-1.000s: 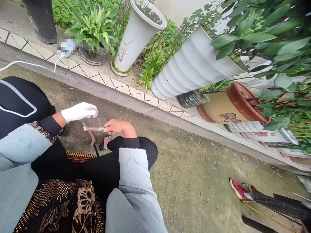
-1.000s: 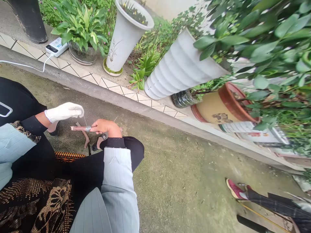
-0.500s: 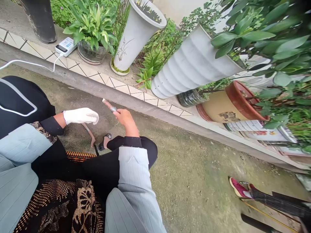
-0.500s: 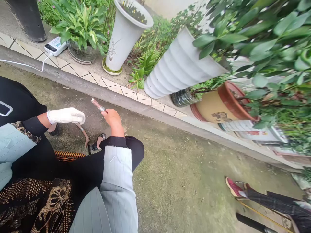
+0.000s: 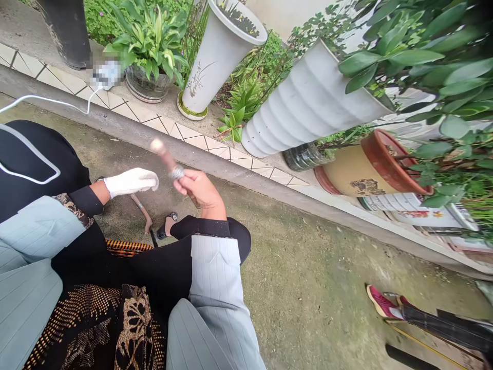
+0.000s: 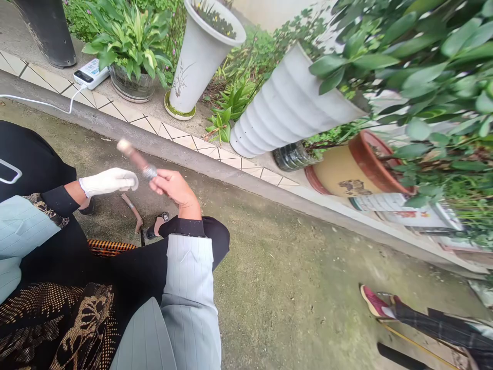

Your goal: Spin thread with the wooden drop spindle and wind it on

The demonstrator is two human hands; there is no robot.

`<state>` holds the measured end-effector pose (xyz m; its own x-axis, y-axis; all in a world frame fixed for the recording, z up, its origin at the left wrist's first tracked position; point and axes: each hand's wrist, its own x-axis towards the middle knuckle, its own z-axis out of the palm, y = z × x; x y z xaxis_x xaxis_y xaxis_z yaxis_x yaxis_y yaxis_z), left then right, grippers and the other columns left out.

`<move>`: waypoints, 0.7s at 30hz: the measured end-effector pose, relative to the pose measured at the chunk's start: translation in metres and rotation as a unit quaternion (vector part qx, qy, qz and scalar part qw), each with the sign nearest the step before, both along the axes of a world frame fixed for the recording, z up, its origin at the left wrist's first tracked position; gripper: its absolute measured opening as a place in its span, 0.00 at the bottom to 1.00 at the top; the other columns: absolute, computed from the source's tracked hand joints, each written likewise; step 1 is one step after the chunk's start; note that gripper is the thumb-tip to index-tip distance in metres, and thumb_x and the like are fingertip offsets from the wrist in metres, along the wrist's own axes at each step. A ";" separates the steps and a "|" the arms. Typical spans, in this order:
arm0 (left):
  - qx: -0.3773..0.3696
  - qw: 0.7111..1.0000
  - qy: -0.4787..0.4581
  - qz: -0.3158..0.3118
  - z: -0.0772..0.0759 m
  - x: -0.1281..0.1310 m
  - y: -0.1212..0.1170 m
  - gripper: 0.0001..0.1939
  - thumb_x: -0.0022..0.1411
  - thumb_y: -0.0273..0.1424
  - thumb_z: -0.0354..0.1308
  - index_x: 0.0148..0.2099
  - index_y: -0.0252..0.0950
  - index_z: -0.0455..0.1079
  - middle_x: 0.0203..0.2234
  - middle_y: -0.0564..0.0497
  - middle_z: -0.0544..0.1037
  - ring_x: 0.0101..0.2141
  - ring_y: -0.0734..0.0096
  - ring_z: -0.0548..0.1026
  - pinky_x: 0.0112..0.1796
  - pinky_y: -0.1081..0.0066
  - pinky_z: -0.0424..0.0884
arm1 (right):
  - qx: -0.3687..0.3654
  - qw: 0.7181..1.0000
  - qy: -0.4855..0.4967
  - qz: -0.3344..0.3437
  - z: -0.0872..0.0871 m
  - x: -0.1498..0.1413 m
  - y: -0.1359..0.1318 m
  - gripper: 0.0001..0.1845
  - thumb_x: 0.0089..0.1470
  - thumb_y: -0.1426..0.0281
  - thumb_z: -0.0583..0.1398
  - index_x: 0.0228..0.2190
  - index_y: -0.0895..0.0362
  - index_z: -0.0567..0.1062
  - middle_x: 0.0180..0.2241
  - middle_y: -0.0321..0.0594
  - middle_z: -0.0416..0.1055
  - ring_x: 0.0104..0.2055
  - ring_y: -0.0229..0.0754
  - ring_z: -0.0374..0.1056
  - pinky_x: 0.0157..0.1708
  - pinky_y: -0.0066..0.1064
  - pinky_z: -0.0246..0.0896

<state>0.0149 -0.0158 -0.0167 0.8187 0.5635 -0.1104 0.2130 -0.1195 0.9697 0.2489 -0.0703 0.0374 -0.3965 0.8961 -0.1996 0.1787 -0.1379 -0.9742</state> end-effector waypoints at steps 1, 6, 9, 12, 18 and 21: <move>-0.012 0.999 0.000 -0.031 -0.001 0.002 -0.003 0.18 0.62 0.43 0.52 0.35 0.31 0.71 0.25 0.50 0.72 0.22 0.77 0.63 0.24 0.77 0.59 | 0.021 0.996 -0.013 -0.091 -0.001 0.003 0.002 0.20 0.55 0.53 0.55 0.32 0.59 0.69 0.25 0.35 0.64 0.22 0.31 0.54 0.23 0.25 0.51; -0.010 0.996 0.007 -0.091 0.006 0.003 -0.007 0.18 0.62 0.43 0.51 0.34 0.31 0.71 0.25 0.51 0.71 0.23 0.77 0.64 0.26 0.77 0.60 | -0.045 0.927 -0.351 -0.125 -0.022 0.011 0.015 0.14 0.56 0.62 0.56 0.25 0.58 0.70 0.22 0.36 0.67 0.21 0.32 0.57 0.24 0.26 0.50; 0.030 0.998 0.020 -0.059 0.008 -0.001 -0.002 0.18 0.61 0.42 0.52 0.34 0.31 0.70 0.27 0.50 0.72 0.25 0.76 0.66 0.28 0.77 0.62 | -0.114 0.898 -0.419 0.071 -0.029 0.003 0.016 0.12 0.54 0.67 0.57 0.22 0.59 0.70 0.20 0.34 0.66 0.20 0.32 0.57 0.24 0.27 0.49; 0.049 0.998 0.028 -0.014 0.005 -0.004 0.003 0.16 0.59 0.40 0.54 0.34 0.31 0.70 0.28 0.51 0.73 0.27 0.75 0.67 0.30 0.77 0.64 | -0.166 0.896 -0.330 0.247 -0.024 -0.006 0.011 0.11 0.51 0.66 0.60 0.22 0.59 0.70 0.18 0.32 0.65 0.19 0.31 0.55 0.24 0.26 0.50; -0.026 0.999 -0.022 0.027 -0.004 -0.001 0.005 0.16 0.60 0.42 0.53 0.33 0.32 0.69 0.26 0.49 0.72 0.23 0.76 0.65 0.25 0.76 0.62 | -0.049 0.988 -0.039 0.141 0.005 -0.006 0.001 0.16 0.51 0.58 0.60 0.28 0.60 0.70 0.23 0.32 0.64 0.22 0.30 0.55 0.24 0.24 0.52; -0.039 0.999 -0.021 -0.004 0.001 0.003 0.003 0.17 0.61 0.42 0.53 0.35 0.32 0.69 0.24 0.50 0.70 0.22 0.77 0.62 0.23 0.76 0.59 | 0.016 0.999 -0.002 -0.048 0.010 -0.006 0.008 0.19 0.51 0.54 0.59 0.25 0.58 0.66 0.23 0.33 0.63 0.21 0.30 0.54 0.22 0.23 0.50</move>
<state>0.0175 -0.0132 -0.0157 0.8277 0.5484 -0.1192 0.1709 -0.0440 0.9843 0.2432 -0.0621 0.0474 -0.3084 0.9354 -0.1727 0.1709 -0.1241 -0.9774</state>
